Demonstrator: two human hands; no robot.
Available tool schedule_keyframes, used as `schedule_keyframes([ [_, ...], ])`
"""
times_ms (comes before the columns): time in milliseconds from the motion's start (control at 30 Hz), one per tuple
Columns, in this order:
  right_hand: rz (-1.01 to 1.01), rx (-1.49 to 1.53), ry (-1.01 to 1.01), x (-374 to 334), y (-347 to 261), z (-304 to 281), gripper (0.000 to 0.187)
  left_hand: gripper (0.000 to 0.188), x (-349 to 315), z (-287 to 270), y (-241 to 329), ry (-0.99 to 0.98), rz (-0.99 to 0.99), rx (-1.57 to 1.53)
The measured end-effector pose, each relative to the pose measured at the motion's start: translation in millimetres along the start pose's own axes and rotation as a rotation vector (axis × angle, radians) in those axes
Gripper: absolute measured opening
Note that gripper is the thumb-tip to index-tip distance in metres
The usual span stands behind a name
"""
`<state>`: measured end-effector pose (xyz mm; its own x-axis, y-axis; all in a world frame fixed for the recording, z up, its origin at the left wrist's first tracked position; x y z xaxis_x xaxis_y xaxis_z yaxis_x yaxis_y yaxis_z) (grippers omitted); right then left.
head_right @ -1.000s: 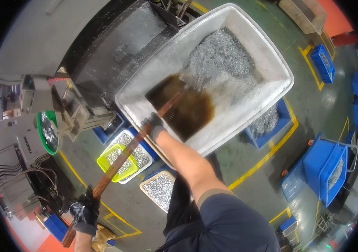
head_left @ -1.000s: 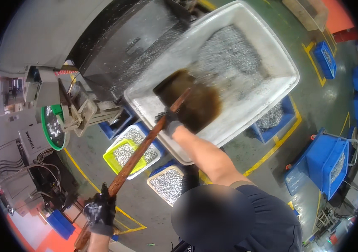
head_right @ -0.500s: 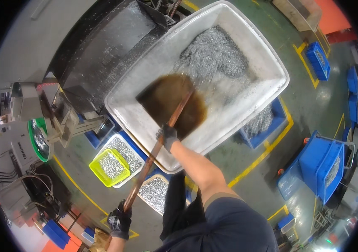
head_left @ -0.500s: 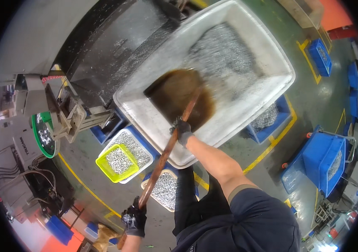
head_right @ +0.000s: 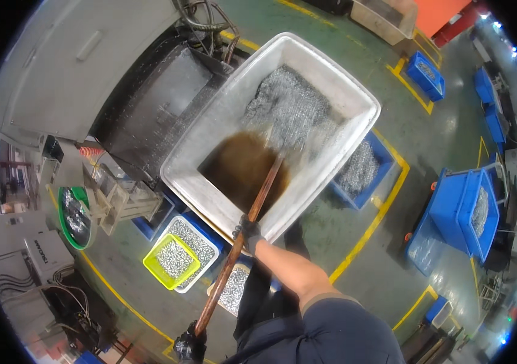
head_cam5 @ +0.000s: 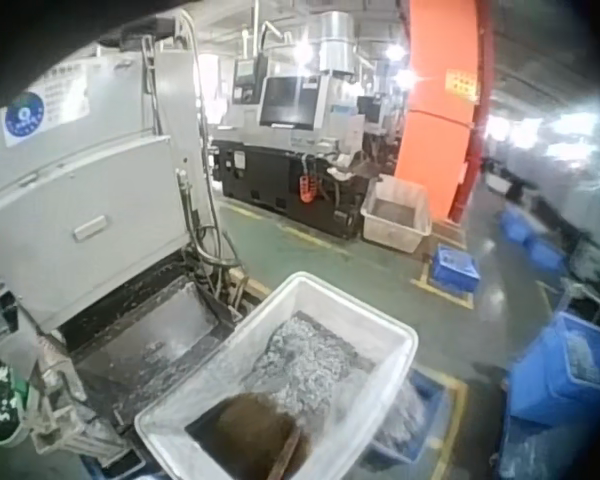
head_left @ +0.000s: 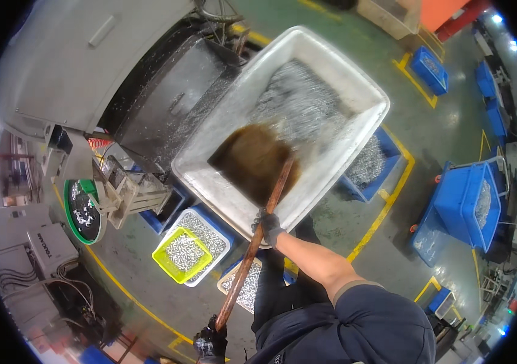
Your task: Stirring and scraping small metal parts inside a large bin of liquid using a long-handled tool.
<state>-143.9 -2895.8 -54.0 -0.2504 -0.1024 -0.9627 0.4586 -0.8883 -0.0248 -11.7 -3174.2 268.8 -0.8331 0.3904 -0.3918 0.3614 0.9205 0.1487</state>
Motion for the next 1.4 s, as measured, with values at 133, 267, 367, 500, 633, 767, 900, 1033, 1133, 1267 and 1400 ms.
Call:
schedule_keyframes([
  [133,-0.069,0.049,-0.002,-24.9,7.5,-4.5,0.015,0.023,-14.5,-20.5,4.6,0.055,0.074,-0.020],
  [267,-0.054,0.120,-0.046,-38.6,8.5,-11.7,0.007,0.025,-26.7,-22.8,3.8,0.056,0.050,-0.060],
  [367,-0.064,0.129,-0.082,-52.4,4.8,-18.9,0.006,0.026,-34.9,-26.5,15.4,0.011,0.073,-0.044],
  [500,-0.103,0.157,-0.109,-67.1,-6.4,-28.8,0.010,0.031,-46.7,-11.3,12.8,-0.038,0.036,0.044],
  [633,-0.171,0.093,0.022,-114.0,-19.5,-31.8,0.015,0.039,-58.5,-6.7,14.3,-0.109,0.055,0.124],
  [767,-0.181,0.187,-0.092,-129.0,-36.4,-51.0,0.017,0.029,-55.4,-37.7,35.6,-0.017,0.092,-0.167],
  [900,-0.261,0.165,-0.075,-156.3,-51.6,-66.6,0.014,0.036,-49.8,-43.1,41.3,-0.005,0.173,-0.055],
  [1033,-0.282,0.248,-0.186,-165.6,-68.4,-85.9,0.014,0.040,-31.9,-43.9,48.2,0.012,0.338,0.137],
  [1133,-0.373,0.238,-0.013,-171.0,-79.1,-112.4,0.019,0.037,-13.3,-48.1,60.4,-0.038,0.357,0.149],
  [1267,-0.442,0.299,0.013,-131.3,-97.2,-177.6,0.022,0.035,17.8,-36.8,78.4,-0.121,0.437,0.095],
  [1400,-0.411,0.377,0.020,-118.7,-100.7,-214.8,0.029,0.034,51.9,-14.4,96.0,-0.256,0.416,0.009],
])
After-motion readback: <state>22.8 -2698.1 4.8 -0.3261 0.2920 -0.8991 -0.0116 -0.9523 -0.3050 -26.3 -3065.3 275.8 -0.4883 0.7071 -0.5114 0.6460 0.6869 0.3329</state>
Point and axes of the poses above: each hand's wrist, its own x-axis towards the middle knuckle, its own z-axis out of the palm, y = z × x, the point moved 6 cm from there along x, towards the middle knuckle, and after that the axes turned 12 degrees about z, right-handed, at the moved point
